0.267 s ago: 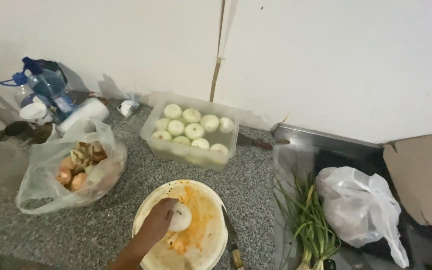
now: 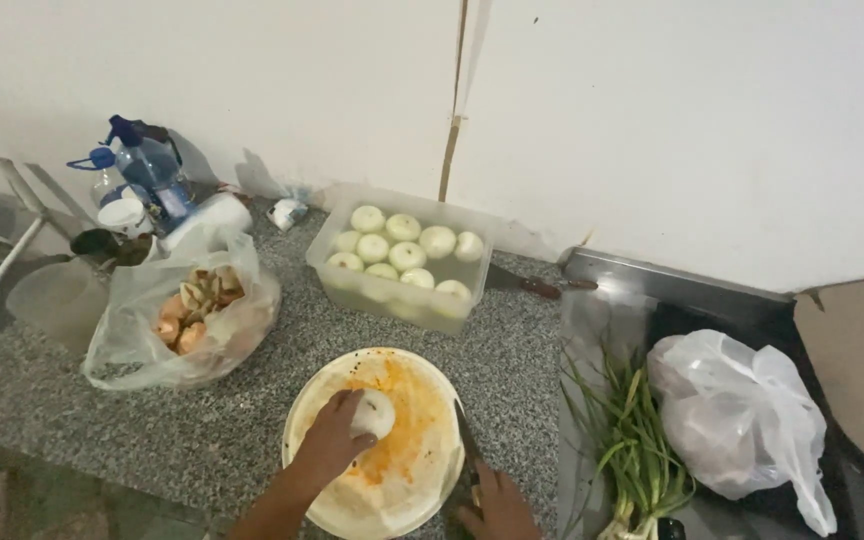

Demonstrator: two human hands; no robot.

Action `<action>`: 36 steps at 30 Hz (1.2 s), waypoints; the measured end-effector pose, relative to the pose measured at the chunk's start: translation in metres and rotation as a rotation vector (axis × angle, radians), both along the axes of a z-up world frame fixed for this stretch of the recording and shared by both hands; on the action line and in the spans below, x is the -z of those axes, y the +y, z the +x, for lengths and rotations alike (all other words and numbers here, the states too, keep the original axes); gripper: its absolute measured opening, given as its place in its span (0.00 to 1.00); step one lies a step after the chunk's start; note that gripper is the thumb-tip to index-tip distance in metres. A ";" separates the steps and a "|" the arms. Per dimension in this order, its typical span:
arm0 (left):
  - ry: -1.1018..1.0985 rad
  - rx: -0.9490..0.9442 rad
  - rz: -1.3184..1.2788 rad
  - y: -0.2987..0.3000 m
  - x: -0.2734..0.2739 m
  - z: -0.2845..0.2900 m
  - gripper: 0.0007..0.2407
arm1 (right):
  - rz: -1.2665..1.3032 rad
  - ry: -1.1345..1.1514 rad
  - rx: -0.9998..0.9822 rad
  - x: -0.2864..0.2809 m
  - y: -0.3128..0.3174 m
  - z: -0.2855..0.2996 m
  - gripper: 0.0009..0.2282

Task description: Chopping peeled onions into small pieces on a plate using a kitchen knife.

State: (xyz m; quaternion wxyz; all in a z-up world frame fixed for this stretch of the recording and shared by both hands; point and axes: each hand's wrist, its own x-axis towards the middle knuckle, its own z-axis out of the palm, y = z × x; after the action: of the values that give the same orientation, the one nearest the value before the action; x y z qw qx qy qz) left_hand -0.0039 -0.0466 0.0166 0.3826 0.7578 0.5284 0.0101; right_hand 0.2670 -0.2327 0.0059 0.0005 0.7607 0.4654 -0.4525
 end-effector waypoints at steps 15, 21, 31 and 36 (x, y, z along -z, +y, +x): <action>0.086 0.479 0.074 0.079 -0.021 -0.011 0.43 | 0.205 0.487 0.324 -0.064 0.015 -0.083 0.26; 0.179 0.943 0.163 0.105 -0.039 0.010 0.39 | 0.096 -0.030 0.205 -0.082 0.067 -0.142 0.27; 0.131 1.112 0.296 0.117 -0.021 0.012 0.24 | -0.032 0.033 0.175 -0.102 0.115 -0.166 0.22; 0.081 1.122 0.251 0.121 -0.026 0.012 0.16 | -0.148 -0.073 0.080 -0.115 0.140 -0.172 0.10</action>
State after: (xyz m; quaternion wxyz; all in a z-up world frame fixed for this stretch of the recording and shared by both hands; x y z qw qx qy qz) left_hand 0.0078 0.0743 0.0429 0.2159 0.9615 0.0548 -0.1609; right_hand 0.0949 -0.0923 0.1208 0.0558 0.7924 0.3996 -0.4575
